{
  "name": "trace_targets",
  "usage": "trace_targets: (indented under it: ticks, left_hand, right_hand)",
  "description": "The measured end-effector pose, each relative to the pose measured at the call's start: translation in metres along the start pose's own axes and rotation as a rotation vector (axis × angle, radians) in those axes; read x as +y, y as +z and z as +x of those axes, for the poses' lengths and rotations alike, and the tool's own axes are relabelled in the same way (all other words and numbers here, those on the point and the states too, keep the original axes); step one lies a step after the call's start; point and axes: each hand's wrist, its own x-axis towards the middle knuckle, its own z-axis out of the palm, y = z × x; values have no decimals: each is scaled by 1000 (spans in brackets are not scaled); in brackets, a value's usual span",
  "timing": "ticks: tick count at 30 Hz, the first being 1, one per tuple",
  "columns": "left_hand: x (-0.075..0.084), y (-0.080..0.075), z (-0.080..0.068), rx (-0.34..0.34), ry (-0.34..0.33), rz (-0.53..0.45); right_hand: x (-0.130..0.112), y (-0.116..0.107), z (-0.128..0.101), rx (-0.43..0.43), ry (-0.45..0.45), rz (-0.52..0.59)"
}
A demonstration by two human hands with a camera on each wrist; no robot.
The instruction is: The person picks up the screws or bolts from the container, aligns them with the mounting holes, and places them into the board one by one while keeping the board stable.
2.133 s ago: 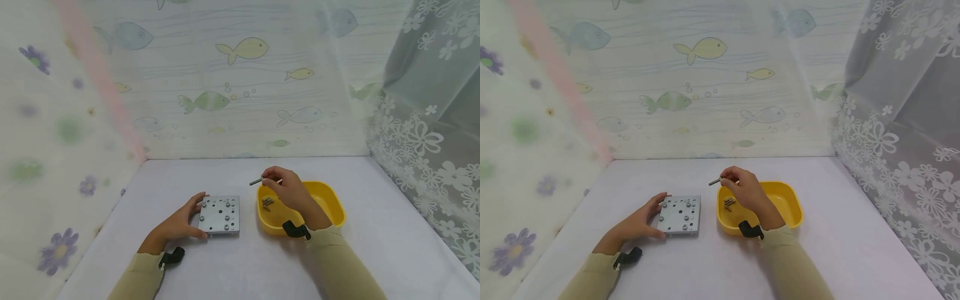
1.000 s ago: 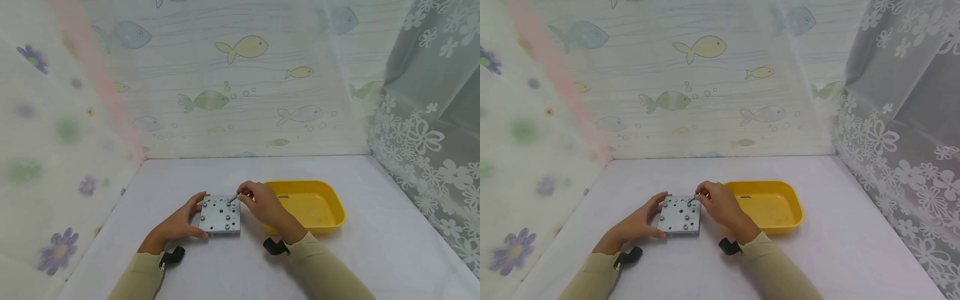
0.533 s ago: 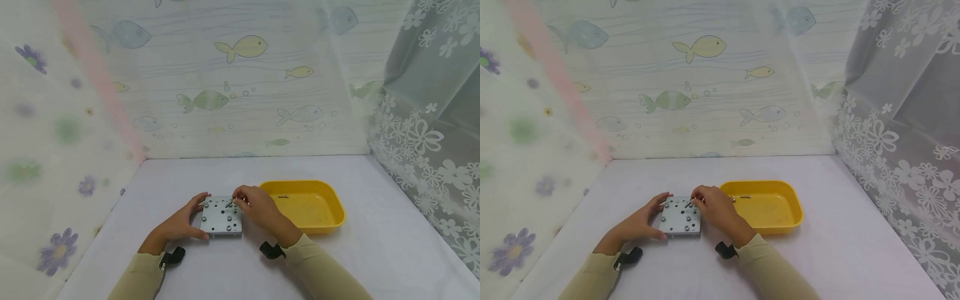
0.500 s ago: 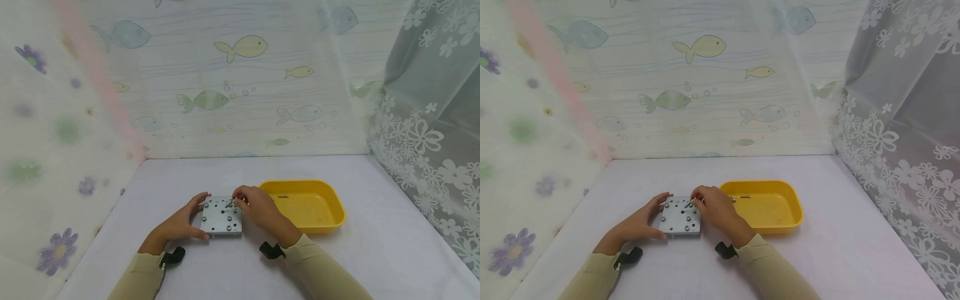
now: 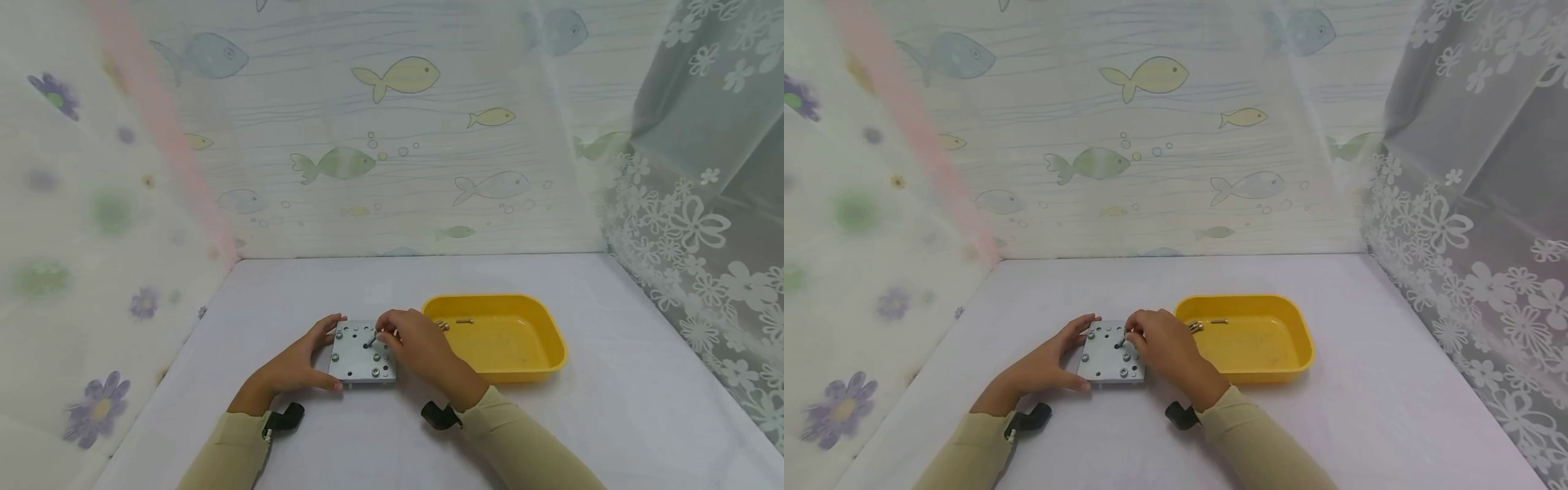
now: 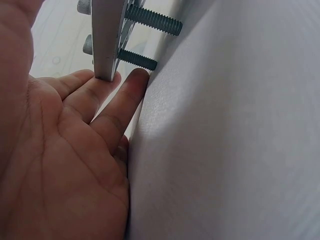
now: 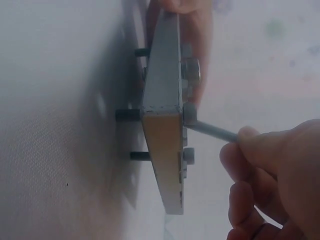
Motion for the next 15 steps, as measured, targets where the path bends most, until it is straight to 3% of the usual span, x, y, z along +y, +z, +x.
trace_targets:
  ticks: [15]
  left_hand:
    - [-1,-1,0,1,-24,6]
  right_hand:
    - [-6,8,5,-16,-41,-131]
